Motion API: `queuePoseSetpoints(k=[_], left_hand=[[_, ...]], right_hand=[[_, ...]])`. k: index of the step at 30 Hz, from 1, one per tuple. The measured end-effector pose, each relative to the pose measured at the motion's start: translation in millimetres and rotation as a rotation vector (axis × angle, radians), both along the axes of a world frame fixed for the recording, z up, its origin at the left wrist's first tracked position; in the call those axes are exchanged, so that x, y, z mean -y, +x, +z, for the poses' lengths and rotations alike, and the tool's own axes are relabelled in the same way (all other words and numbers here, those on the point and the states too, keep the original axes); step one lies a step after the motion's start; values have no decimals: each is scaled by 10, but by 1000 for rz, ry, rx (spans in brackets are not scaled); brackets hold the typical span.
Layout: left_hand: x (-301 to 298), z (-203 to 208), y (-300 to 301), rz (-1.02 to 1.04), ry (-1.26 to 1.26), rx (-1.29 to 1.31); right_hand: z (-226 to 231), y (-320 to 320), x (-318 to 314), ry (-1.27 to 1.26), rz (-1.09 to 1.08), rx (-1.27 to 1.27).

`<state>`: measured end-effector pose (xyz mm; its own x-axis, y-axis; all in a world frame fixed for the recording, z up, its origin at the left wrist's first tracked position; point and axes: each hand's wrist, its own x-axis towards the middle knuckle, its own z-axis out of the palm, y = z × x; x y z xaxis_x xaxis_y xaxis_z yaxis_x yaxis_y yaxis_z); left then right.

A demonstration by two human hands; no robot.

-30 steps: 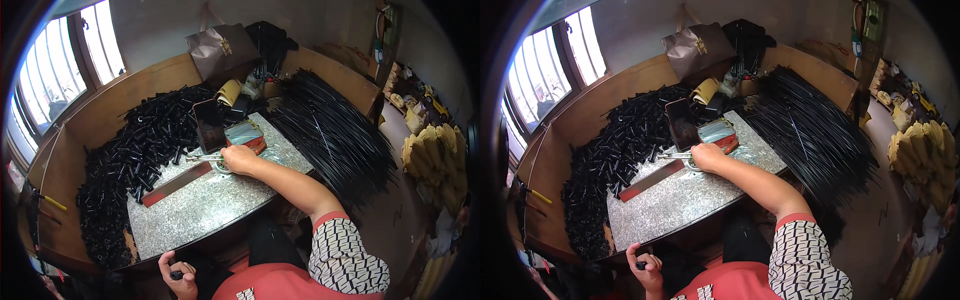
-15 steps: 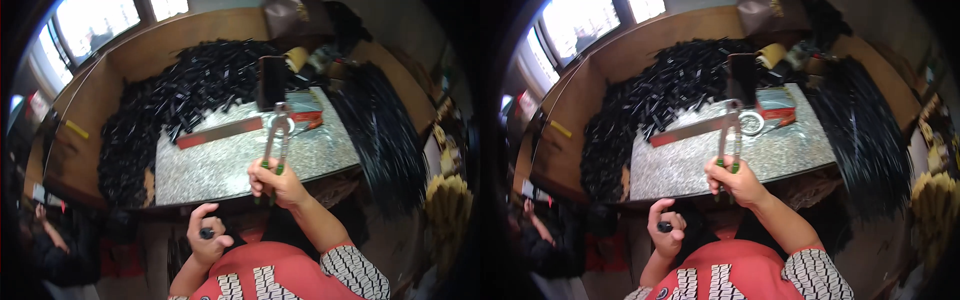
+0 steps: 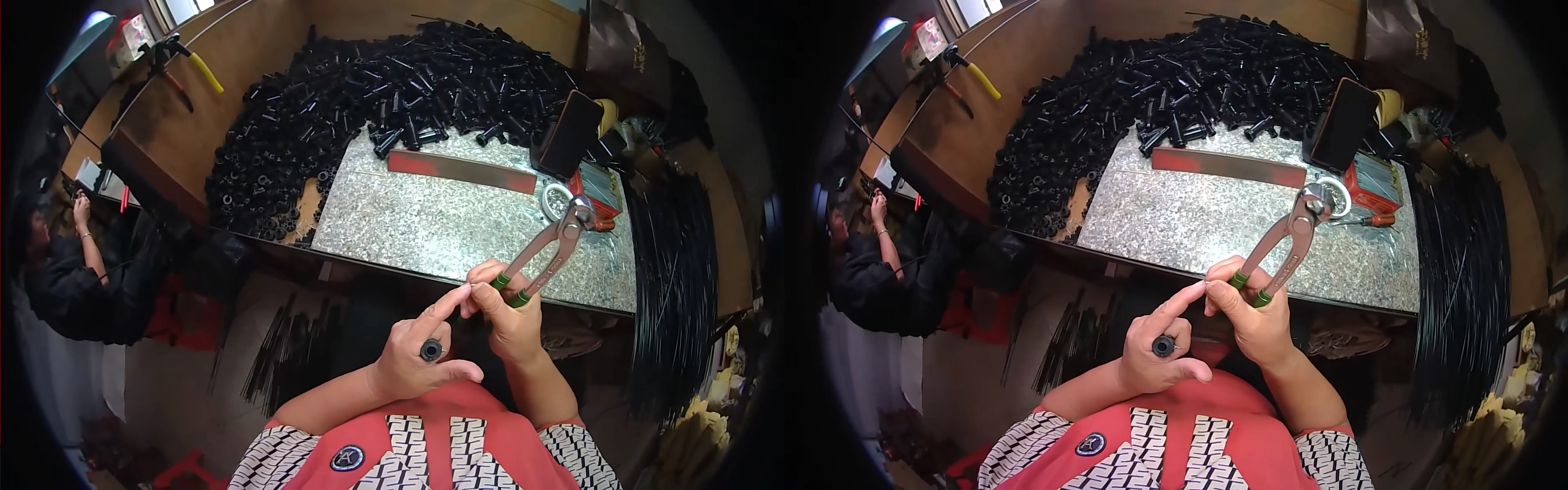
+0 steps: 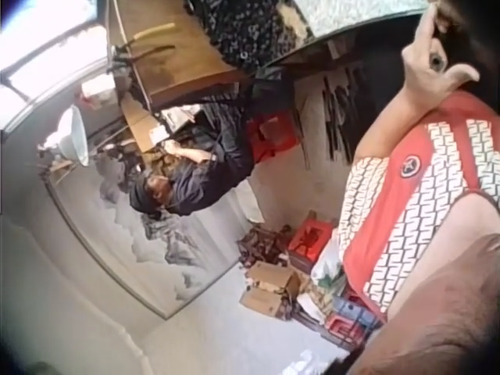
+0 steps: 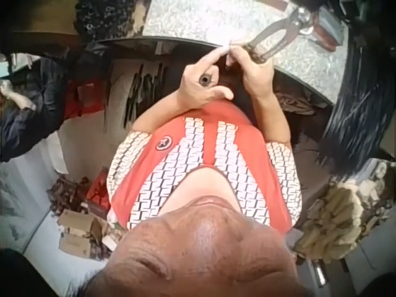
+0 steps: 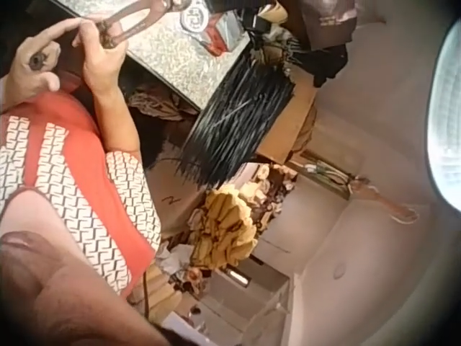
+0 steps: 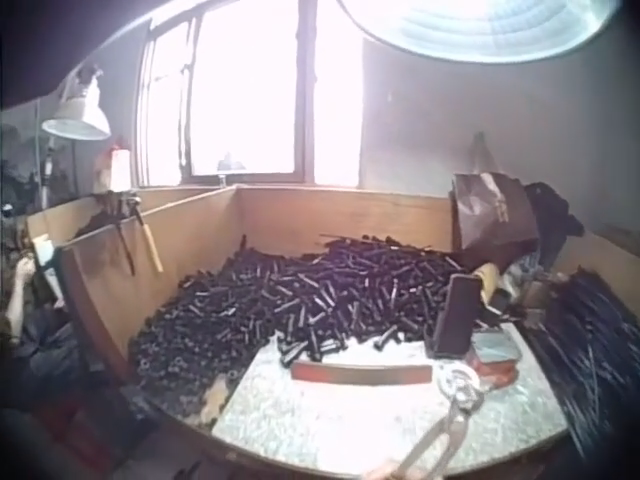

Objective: Assembling small connectors and components onto bundles of black industrial cables at a workbench.

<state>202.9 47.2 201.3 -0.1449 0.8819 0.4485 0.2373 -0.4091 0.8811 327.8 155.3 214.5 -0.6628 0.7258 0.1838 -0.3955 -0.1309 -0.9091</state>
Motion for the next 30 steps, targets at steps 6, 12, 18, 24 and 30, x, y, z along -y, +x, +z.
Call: queuePoseSetpoints(k=[6,12,18,24,30], left_hand=[[14,-45,-59,10,-16,37],[9,-61,-150,42,-40,119],[-18,-136,-193,77,-60,138],[-33,-193,-158,86,19,199],[-7,-198,-188,61,-53,167]], right_hand=[[-18,-49,33,87,-62,110],[-56,-76,27,336,-31,340],[35,-93,163,409,74,230],[100,-165,281,271,94,218],[74,-160,273,289,83,224]])
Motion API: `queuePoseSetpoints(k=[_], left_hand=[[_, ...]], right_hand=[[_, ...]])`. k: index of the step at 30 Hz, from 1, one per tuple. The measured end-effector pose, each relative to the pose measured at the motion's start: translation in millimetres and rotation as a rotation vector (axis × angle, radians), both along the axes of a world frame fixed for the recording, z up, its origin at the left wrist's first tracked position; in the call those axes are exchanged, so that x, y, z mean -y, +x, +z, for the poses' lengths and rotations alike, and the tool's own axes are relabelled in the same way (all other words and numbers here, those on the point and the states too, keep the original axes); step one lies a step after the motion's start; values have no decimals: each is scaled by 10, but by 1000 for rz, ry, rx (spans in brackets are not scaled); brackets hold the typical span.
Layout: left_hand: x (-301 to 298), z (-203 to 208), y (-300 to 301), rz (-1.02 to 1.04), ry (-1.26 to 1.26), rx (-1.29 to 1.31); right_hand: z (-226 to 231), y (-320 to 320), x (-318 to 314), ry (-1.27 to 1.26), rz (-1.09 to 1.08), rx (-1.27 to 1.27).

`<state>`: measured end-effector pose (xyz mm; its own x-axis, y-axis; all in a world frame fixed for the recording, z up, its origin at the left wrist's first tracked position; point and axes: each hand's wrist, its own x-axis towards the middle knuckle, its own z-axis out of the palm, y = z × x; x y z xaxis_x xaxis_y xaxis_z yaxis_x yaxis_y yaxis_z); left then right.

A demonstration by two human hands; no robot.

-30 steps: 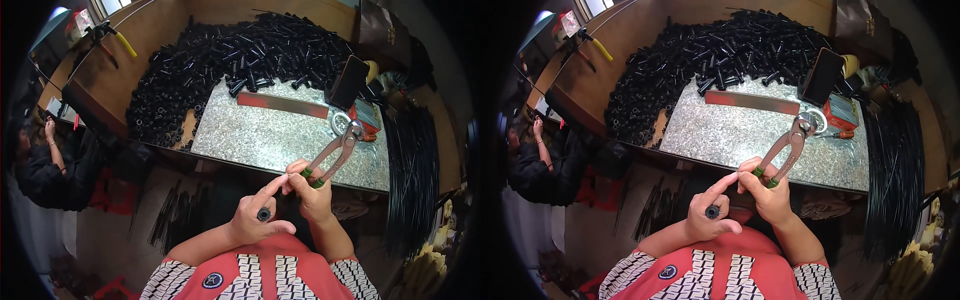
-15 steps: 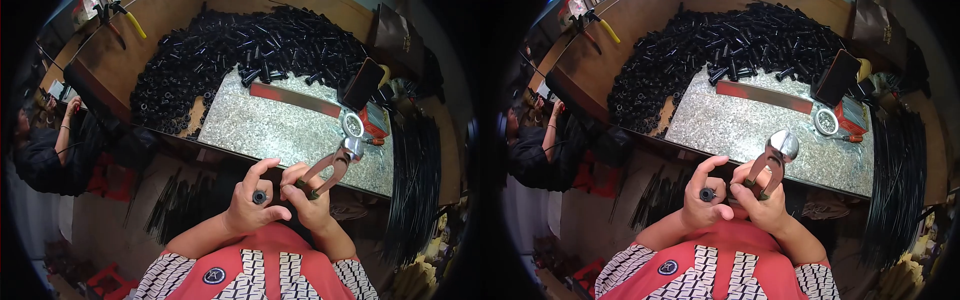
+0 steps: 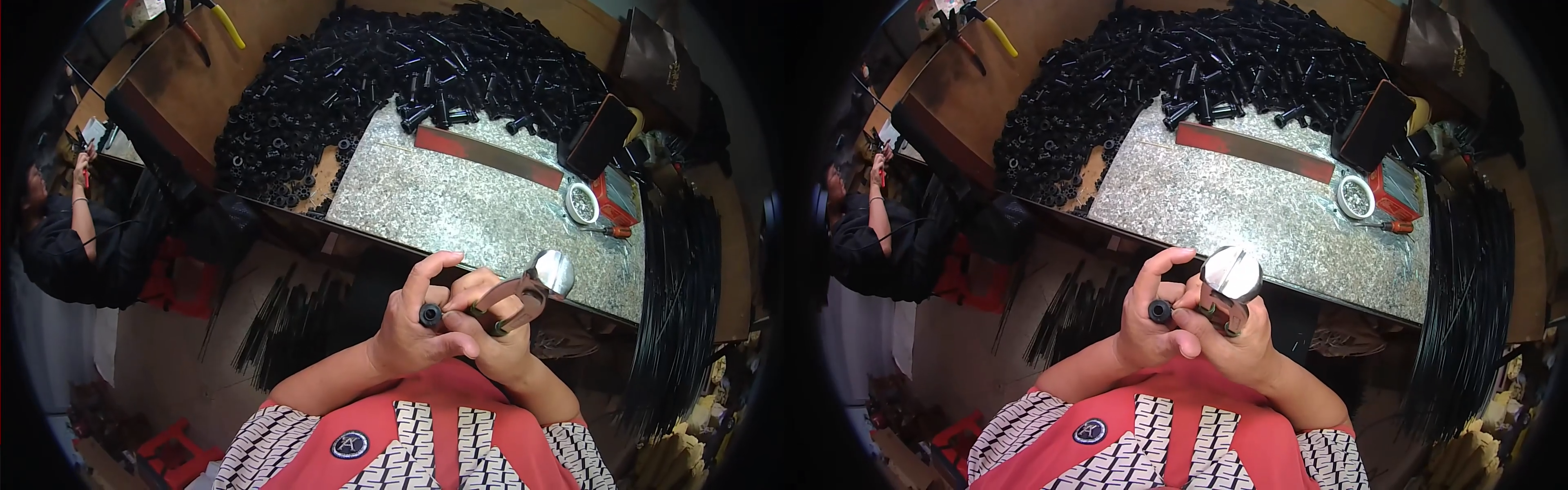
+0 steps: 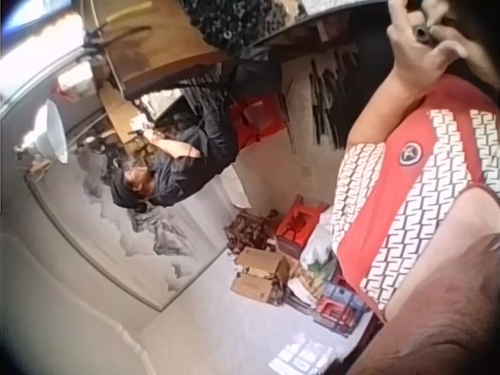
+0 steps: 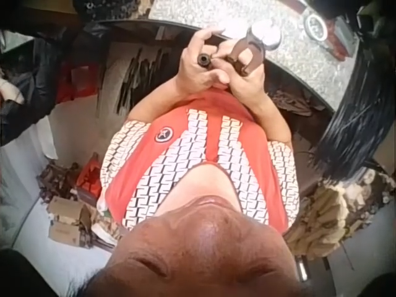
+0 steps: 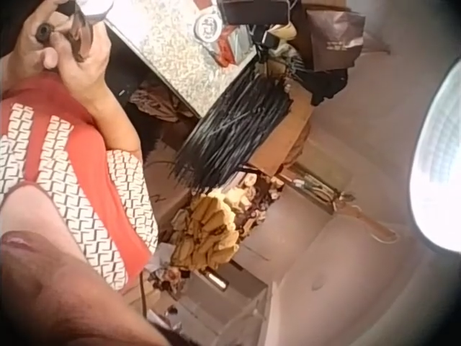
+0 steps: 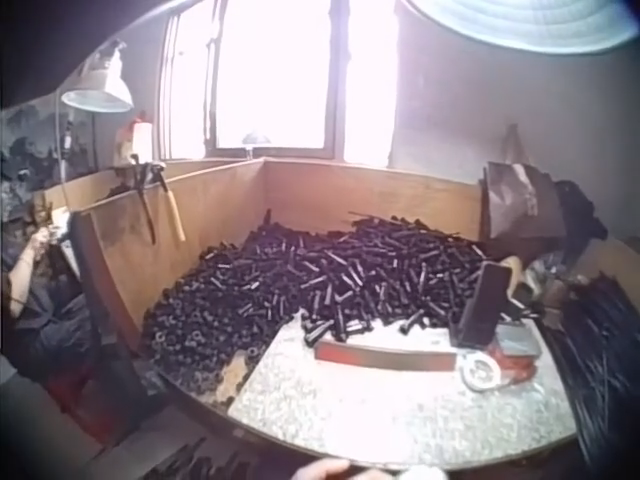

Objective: Assembling small connectors and components onto bundles of black industrial cables at a workbench.

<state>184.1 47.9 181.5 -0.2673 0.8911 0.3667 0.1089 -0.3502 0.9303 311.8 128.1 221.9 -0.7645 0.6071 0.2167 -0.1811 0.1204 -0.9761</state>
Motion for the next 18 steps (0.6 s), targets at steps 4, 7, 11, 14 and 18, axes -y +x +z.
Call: queuePoseSetpoints(k=[4,7,11,14,18], left_hand=[[-9,2,8,8,45,43],[18,16,-7,4,16,31],[37,46,13,-6,-31,86],[47,90,1,-16,-53,107],[35,28,-28,-9,-33,102]], right_hand=[[-15,-6,-6,54,27,5],[-44,-10,-14,108,24,-21],[-130,-19,-33,194,28,-80],[-78,-26,19,64,-3,-41],[-121,-41,-48,288,-16,-27]])
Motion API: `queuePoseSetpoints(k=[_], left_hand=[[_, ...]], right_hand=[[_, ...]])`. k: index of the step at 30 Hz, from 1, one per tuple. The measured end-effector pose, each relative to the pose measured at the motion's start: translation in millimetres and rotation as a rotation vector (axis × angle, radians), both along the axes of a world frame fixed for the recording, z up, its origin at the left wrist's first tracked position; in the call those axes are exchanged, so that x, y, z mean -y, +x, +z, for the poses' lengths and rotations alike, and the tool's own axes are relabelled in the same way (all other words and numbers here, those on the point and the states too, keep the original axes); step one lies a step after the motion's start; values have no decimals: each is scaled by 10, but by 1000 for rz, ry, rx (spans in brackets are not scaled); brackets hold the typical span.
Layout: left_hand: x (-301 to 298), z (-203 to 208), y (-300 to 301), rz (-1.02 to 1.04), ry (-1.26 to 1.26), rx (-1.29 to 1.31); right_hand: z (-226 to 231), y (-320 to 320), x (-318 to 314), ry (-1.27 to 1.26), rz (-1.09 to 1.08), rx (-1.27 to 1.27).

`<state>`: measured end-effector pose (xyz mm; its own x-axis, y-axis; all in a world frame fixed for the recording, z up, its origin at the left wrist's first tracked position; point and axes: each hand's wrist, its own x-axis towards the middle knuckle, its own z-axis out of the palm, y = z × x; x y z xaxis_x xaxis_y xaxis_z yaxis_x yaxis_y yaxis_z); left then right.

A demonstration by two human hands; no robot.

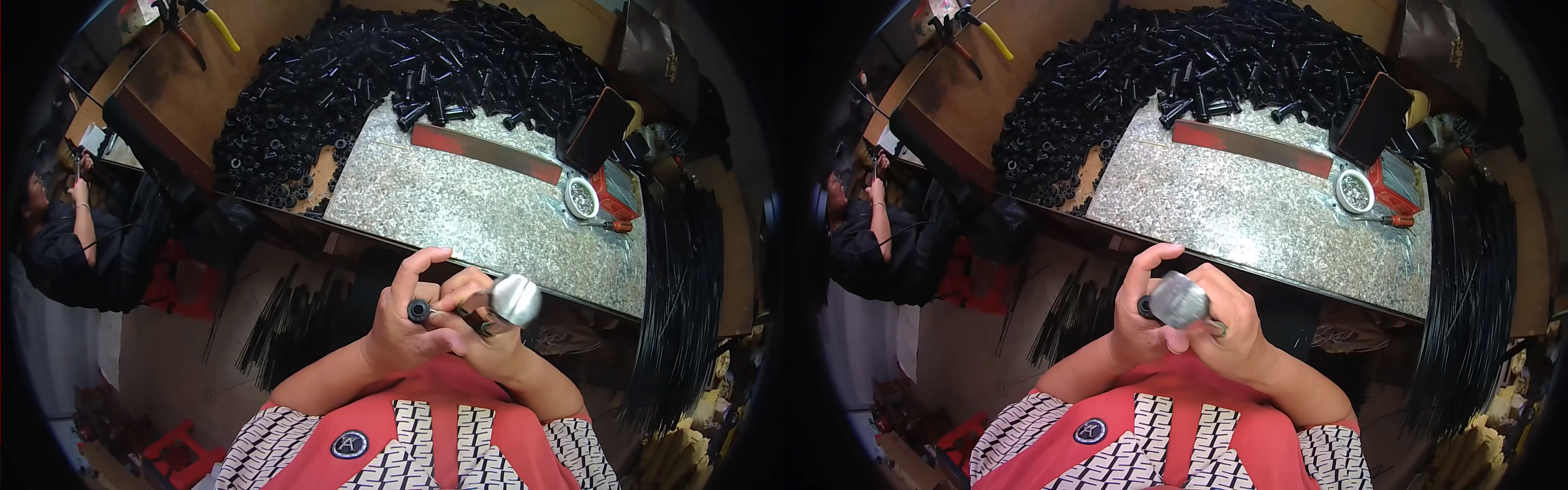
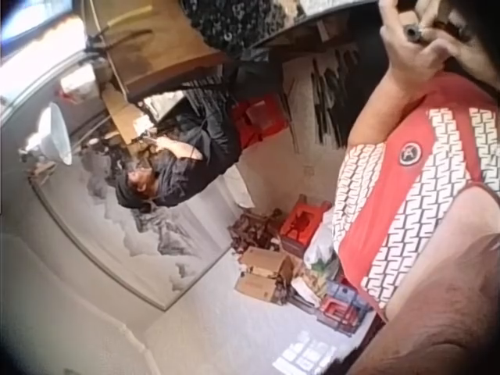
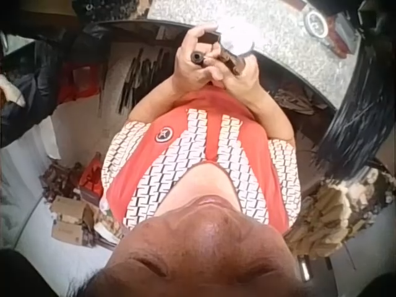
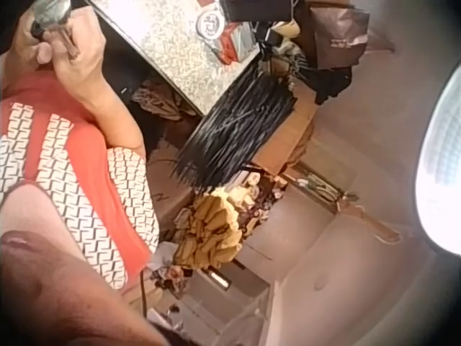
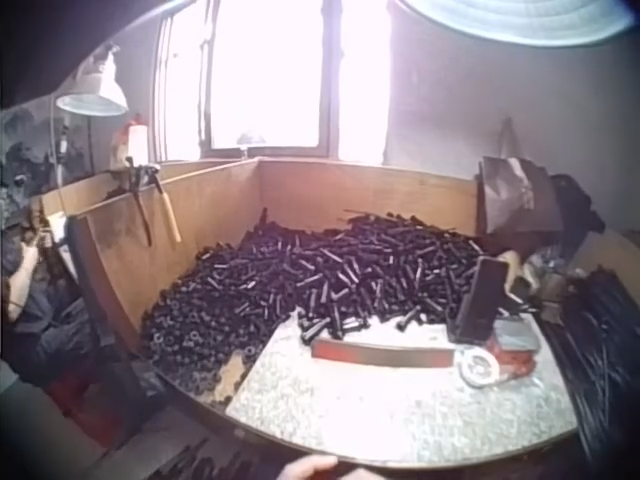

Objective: Assembling small connectors and components onto bundles of black industrial cables at a workbench.

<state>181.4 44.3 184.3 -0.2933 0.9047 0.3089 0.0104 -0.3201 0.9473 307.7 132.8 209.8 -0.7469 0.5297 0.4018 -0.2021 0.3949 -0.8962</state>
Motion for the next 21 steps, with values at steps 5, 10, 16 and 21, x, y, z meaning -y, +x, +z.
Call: queuePoseSetpoints(k=[5,10,16,21], left_hand=[[14,-41,-73,23,18,46],[23,-70,-192,117,25,143],[33,-85,-274,169,27,204],[4,-35,-183,131,-71,42]], right_hand=[[180,29,-51,-34,50,294],[264,335,-180,40,89,630],[307,574,-181,585,16,590],[338,541,-92,715,-6,588]])
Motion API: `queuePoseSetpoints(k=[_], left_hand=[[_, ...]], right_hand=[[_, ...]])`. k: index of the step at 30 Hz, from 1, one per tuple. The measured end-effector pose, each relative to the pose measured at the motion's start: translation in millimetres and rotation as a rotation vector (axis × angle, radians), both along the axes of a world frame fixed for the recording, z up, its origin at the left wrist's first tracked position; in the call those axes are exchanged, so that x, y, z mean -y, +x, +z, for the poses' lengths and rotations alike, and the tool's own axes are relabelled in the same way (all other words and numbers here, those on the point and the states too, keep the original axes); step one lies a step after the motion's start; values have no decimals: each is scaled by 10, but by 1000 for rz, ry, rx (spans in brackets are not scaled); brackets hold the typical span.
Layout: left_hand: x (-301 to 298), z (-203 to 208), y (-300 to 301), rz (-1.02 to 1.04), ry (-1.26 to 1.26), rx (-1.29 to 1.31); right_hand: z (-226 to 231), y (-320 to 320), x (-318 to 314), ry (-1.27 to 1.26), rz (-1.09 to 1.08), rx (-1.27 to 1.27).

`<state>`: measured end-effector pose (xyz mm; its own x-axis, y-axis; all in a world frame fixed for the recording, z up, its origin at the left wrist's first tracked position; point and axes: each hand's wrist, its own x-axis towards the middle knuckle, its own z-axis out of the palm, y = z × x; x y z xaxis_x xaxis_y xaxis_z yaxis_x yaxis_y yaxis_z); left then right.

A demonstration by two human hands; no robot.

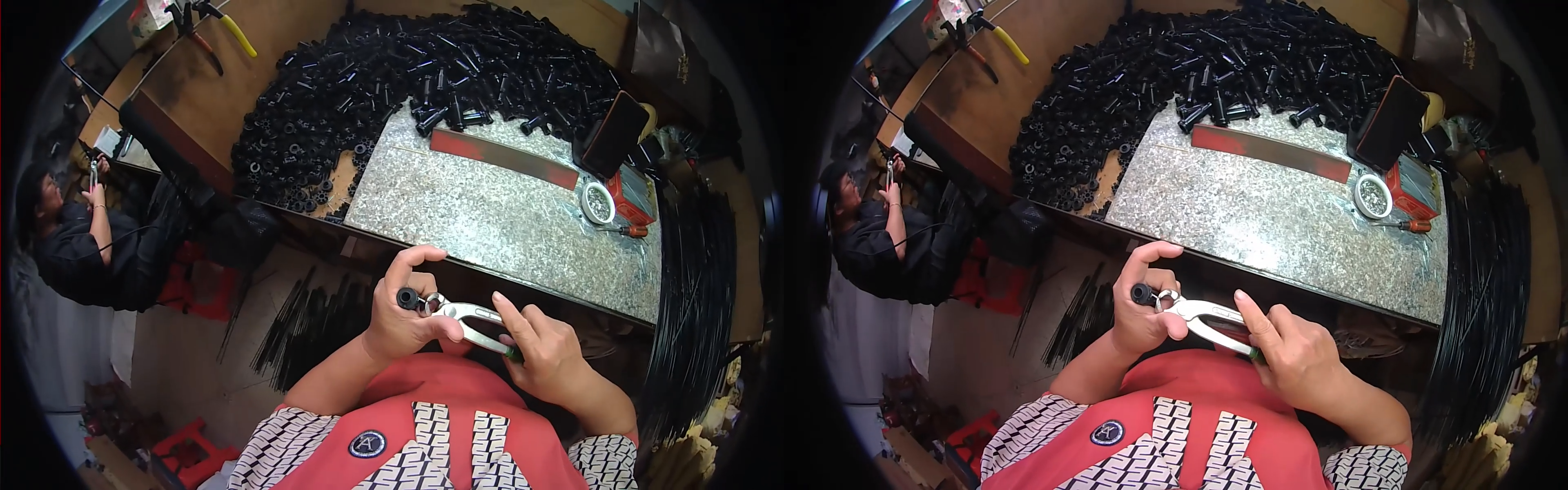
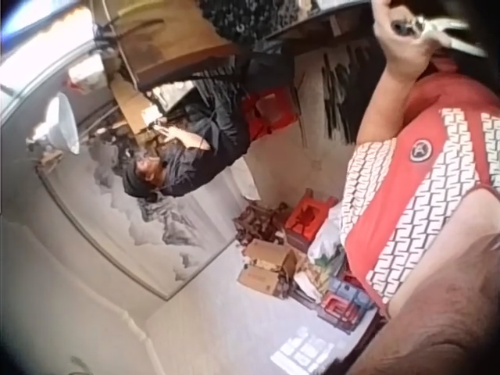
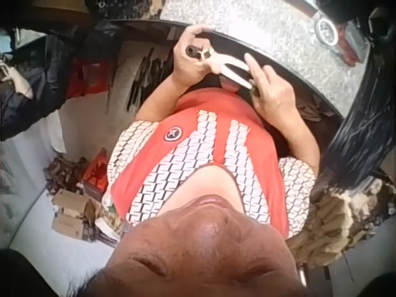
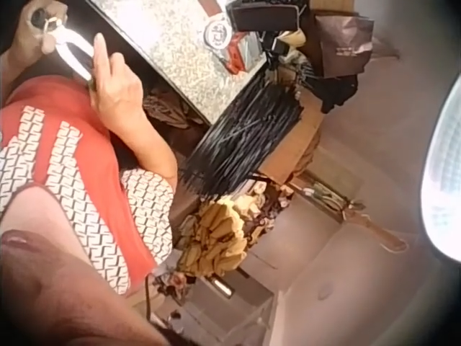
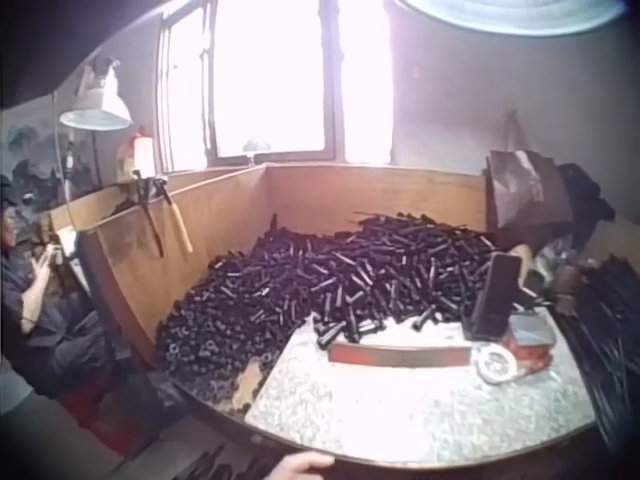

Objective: Assembling small connectors and components onto bundles of black industrial cables at a workbench.

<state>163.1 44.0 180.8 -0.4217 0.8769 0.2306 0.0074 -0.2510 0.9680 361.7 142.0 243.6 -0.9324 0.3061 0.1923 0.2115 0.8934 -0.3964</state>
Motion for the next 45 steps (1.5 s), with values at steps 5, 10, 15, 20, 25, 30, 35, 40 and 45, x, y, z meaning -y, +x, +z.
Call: queuePoseSetpoints(k=[5,10,15,20,25,30,35,40,45], left_hand=[[4,20,22,21,13,25],[2,11,37,-1,27,-29],[-4,21,74,-2,3,-55],[-16,15,83,-14,23,-77],[-28,10,97,-15,17,-58],[-51,2,84,-36,20,-129],[-49,-92,37,-63,78,-193],[-69,-89,15,-117,11,-77],[-81,-205,-21,-107,64,-43]], right_hand=[[17,11,-12,37,-7,18],[82,16,-47,158,-19,37],[101,37,-56,221,-25,48],[118,48,-79,301,-13,58],[149,77,-88,321,8,149],[305,94,-117,52,31,252],[296,97,-150,-209,50,303],[235,78,-101,3,4,204],[277,160,-113,71,-1,164]])
